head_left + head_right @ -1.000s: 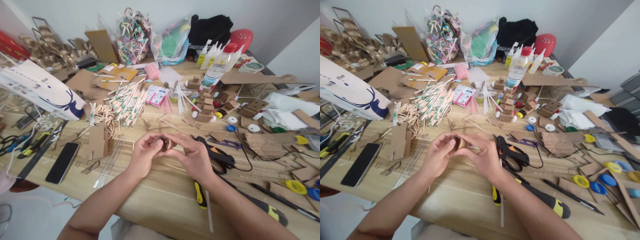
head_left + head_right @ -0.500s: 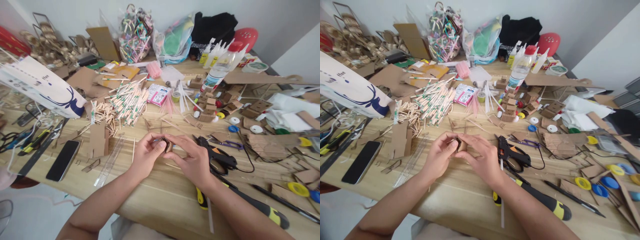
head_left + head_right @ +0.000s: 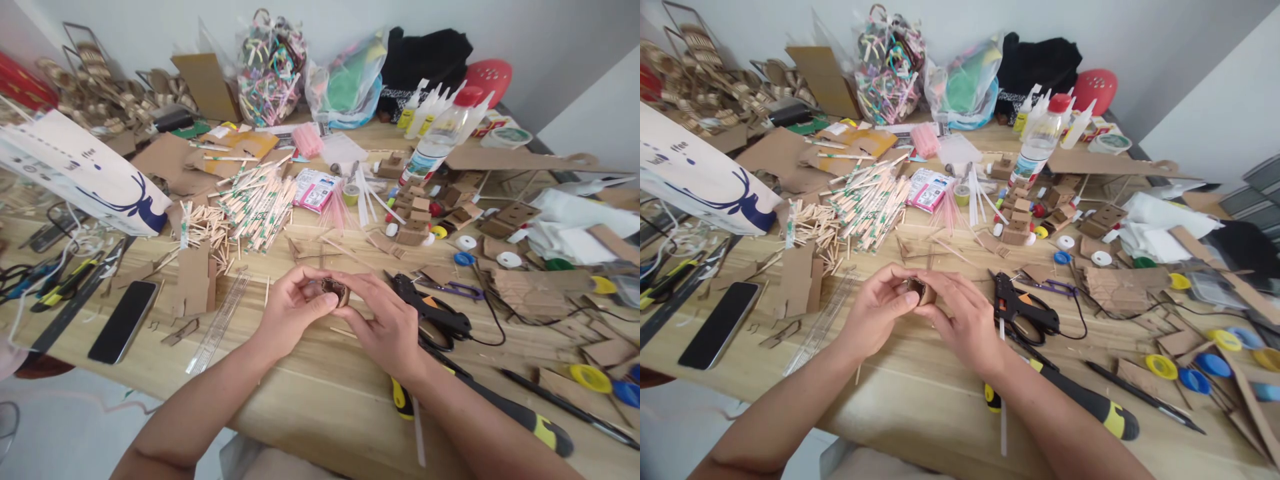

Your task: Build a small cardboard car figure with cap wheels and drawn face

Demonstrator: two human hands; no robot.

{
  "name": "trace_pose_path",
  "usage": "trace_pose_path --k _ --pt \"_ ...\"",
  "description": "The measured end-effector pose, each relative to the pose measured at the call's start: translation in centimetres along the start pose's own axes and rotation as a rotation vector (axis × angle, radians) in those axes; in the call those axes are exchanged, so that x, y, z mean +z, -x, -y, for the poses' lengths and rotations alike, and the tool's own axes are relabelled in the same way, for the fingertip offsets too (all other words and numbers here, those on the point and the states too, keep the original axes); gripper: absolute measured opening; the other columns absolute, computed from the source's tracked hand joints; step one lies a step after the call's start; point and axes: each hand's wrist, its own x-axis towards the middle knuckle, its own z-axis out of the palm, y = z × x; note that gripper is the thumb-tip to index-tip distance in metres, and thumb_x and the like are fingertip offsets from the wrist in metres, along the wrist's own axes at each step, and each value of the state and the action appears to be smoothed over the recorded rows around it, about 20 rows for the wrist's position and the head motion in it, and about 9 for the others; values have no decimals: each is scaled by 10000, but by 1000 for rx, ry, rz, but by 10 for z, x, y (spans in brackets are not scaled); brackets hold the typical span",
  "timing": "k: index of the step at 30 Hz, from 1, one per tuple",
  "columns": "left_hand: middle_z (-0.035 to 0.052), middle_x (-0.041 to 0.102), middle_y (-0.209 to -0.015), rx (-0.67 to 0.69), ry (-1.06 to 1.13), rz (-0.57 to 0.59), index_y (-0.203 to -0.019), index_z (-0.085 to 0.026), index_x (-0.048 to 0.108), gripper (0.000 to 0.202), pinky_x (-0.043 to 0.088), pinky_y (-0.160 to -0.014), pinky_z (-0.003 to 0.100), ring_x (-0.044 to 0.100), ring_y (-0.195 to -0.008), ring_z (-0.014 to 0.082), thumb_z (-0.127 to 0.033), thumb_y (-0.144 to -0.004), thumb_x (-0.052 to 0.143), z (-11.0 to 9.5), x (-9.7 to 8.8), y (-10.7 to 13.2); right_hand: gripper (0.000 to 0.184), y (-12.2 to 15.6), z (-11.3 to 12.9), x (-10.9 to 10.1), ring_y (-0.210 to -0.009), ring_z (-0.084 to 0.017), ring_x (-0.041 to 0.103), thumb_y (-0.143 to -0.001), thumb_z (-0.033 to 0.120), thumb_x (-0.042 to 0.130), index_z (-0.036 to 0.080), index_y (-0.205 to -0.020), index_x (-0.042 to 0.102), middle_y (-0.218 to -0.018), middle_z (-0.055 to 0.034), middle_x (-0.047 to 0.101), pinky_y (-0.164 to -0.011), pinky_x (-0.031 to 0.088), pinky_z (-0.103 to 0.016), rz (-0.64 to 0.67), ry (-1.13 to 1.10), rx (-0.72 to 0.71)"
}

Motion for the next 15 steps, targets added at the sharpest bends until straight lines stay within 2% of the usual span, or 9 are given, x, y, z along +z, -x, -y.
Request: trace_pose_path --k 4,7,9,12,14,15 --pt "29 759 -828 86 -116 56 -873 -202 729 428 578 -696 268 692 -727 155 -563 -717 897 0 -4 -2 281 0 -2 -1 -986 -223 793 -1041 289 592 251 -1309 667 -1112 -92 821 -890 650 -342 22 -43 45" --pt "61 790 -911 198 -294 98 -920 -206 721 388 624 -722 302 752 -782 191 -580 -843 789 0 -10 -3 287 -1 -5 -3 -924 -221 800 -1047 397 573 271 -1255 726 -1053 -70 833 -846 653 -328 75 -168 188" --pt "79 800 -1037 355 -472 86 -1021 -218 722 302 643 -732 309 767 -813 189 -503 -921 733 1 -15 -3 343 -2 -7 -4 -910 -231 802 -1028 502 579 279 -1213 762 -1036 -65 838 -825 657 -339 98 -298 318" --pt "79 774 -1183 731 -791 28 -1163 -257 706 224 658 -856 352 770 -962 201 -352 -960 715 1 -21 -5 430 -5 -10 -4 -960 -254 802 -954 624 638 279 -1157 794 -1072 -72 838 -871 655 -381 122 -503 474" --pt "77 752 -1213 933 -940 21 -1146 -266 704 176 649 -917 367 760 -1024 199 -301 -974 697 0 -23 -6 432 -7 -10 -3 -971 -255 800 -913 641 687 289 -1132 806 -1080 -67 839 -888 650 -392 145 -602 531" --pt "81 742 -1218 984 -978 31 -1113 -258 702 133 648 -919 358 759 -1021 192 -291 -986 678 0 -23 -6 422 -7 -9 -3 -966 -252 801 -897 637 710 295 -1122 812 -1077 -63 840 -884 650 -388 151 -636 546"
